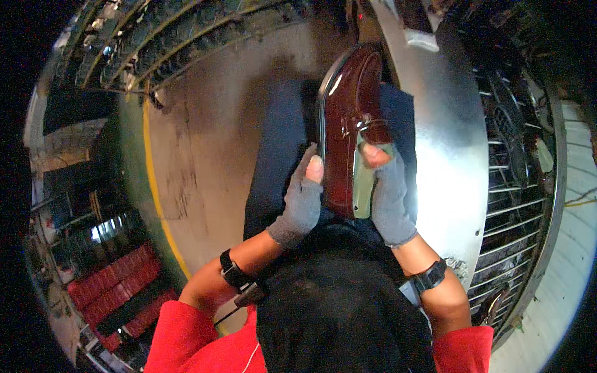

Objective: Manually attaching and pressing soles onto shoe uppers after removing components from a heating oven.

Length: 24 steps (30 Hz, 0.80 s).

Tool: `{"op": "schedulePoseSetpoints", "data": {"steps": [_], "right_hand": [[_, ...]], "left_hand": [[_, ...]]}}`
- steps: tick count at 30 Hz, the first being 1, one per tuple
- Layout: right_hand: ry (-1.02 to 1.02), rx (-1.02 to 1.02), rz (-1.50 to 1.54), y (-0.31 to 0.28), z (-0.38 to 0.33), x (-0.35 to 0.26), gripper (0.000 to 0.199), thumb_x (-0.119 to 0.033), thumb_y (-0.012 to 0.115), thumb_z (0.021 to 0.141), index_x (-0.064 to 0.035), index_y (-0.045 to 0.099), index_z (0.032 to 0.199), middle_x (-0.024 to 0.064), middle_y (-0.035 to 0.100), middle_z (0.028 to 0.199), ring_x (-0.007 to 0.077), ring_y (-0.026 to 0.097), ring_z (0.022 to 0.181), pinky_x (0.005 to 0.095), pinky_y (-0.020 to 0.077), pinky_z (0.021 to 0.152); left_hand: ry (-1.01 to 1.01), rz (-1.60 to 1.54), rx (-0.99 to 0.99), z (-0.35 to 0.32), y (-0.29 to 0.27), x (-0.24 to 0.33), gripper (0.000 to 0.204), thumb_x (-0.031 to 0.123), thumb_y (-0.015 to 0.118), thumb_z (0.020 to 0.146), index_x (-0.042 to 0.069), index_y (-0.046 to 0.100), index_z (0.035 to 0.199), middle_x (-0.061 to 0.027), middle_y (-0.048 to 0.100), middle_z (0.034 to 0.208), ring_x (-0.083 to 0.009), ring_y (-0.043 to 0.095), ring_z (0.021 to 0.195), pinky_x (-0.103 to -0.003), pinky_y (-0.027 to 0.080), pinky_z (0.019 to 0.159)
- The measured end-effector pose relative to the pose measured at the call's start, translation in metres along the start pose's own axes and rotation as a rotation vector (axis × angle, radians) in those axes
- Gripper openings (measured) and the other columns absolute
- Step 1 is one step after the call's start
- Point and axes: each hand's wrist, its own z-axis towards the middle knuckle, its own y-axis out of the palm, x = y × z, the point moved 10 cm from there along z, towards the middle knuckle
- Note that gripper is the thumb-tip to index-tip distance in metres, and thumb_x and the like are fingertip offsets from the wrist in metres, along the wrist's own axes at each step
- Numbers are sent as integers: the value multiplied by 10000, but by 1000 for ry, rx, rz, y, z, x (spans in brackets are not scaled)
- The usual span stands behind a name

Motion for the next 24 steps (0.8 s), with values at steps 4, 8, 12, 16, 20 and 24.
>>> {"op": "schedulePoseSetpoints", "data": {"steps": [4,8,12,16,20,24], "right_hand": [[103,-80,257,-1,2,3,605,-438,520,1043,27,574,1426,197,713,1302,273,736,1121,391,604,1003],[175,-97,441,-39,-46,-37,847,-550,571,949,63,460,1524,311,633,1382,393,685,1218,483,562,1076],[46,168,240,-227,-140,-76,753,-464,633,940,8,507,1513,241,651,1385,338,687,1215,461,556,1069],[-63,703,-502,-402,-290,-125,624,-253,630,936,-12,543,1505,131,684,1340,255,680,1168,370,536,1017],[426,959,-1298,-474,-366,-124,612,-312,729,837,-68,662,1394,225,746,1177,371,716,1096,399,553,978],[89,762,-1809,-354,-249,-170,635,-358,796,870,-99,626,1424,265,635,1392,443,619,1279,507,502,1084]], "left_hand": [[58,-231,-181,-5,16,13,693,461,388,1153,-19,314,1648,-149,434,1630,-220,336,1540,-345,266,1260],[-51,23,-604,-14,39,53,677,515,408,1140,4,464,1580,-103,580,1445,-187,524,1330,-346,394,1166],[-117,190,-414,19,7,20,509,398,450,1152,-1,651,1396,-77,709,1116,-140,642,995,-290,522,915],[-70,186,-417,16,3,24,430,321,485,1146,-6,662,1362,-80,711,1100,-139,641,990,-288,523,911],[-1,199,-369,24,8,32,394,277,498,1139,-17,664,1341,-83,712,1087,-143,649,977,-295,529,892],[18,241,-358,31,10,30,398,290,509,1135,-19,663,1333,-82,709,1085,-150,660,966,-301,533,879]]}}
